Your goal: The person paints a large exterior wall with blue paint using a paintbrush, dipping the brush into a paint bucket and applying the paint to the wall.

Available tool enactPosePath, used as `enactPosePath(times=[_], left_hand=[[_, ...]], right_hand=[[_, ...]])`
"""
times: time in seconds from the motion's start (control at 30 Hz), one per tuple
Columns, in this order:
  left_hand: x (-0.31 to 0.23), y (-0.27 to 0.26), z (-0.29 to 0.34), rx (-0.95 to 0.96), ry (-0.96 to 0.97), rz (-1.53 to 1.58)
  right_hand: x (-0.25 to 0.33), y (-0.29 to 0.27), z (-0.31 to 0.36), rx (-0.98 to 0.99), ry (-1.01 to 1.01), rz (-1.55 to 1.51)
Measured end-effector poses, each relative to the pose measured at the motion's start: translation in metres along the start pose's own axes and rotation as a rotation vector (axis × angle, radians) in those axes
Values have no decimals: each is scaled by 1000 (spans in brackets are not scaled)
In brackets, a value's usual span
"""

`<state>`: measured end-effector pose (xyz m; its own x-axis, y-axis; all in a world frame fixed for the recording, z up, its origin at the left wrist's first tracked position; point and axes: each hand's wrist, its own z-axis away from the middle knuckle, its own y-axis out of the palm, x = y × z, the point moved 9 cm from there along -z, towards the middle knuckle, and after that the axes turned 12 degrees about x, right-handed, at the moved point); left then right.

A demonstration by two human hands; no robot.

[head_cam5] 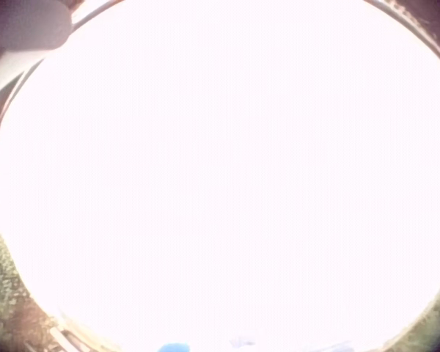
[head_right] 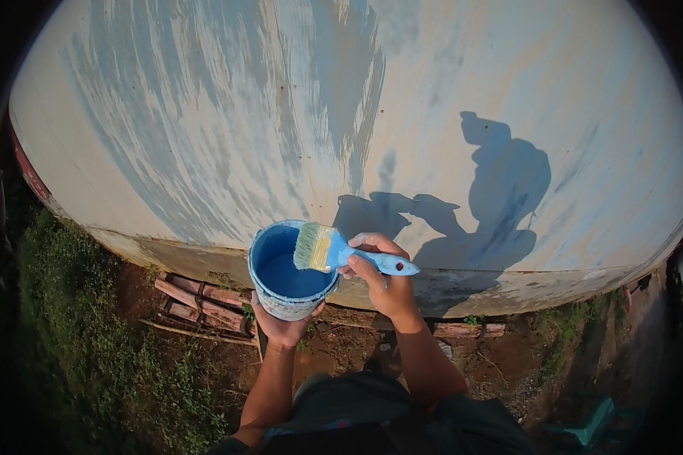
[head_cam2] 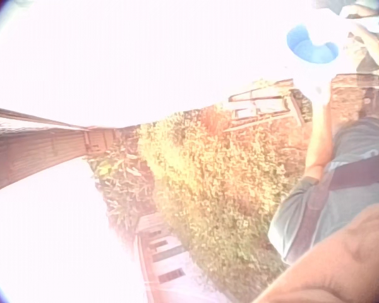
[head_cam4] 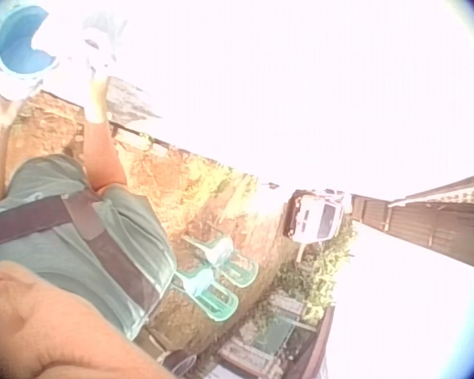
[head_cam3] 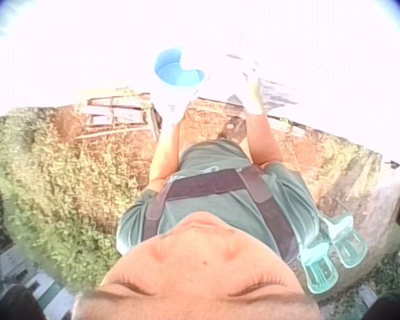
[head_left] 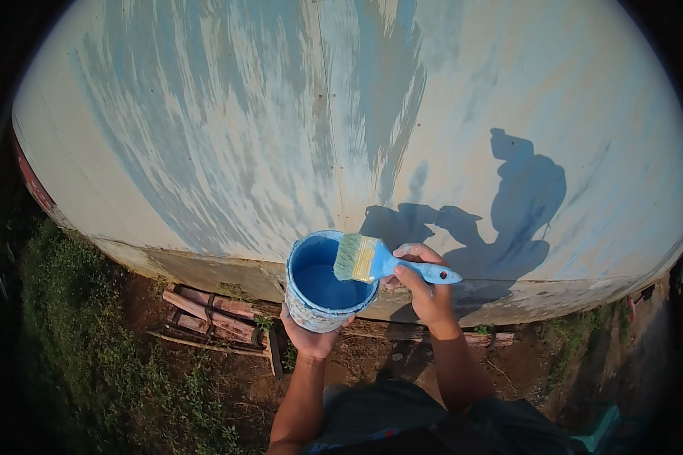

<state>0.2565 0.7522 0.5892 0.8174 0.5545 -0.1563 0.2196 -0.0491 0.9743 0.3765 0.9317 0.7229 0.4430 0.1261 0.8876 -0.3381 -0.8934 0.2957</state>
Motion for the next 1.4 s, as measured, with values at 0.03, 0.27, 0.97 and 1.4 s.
enactPosePath(times=[0.03,0.27,0.97,1.4], left_hand=[[0,-3,-1,-1,-2,-2],[-11,-29,-6,-102,-57,-31],[-108,-36,39,7,19,18],[-129,-56,63,-155,41,5]], right_hand=[[5,5,-3,-2,0,-2],[73,63,-38,402,-186,731],[-117,30,-59,243,-532,1819],[11,77,-102,-2,-640,1755]])
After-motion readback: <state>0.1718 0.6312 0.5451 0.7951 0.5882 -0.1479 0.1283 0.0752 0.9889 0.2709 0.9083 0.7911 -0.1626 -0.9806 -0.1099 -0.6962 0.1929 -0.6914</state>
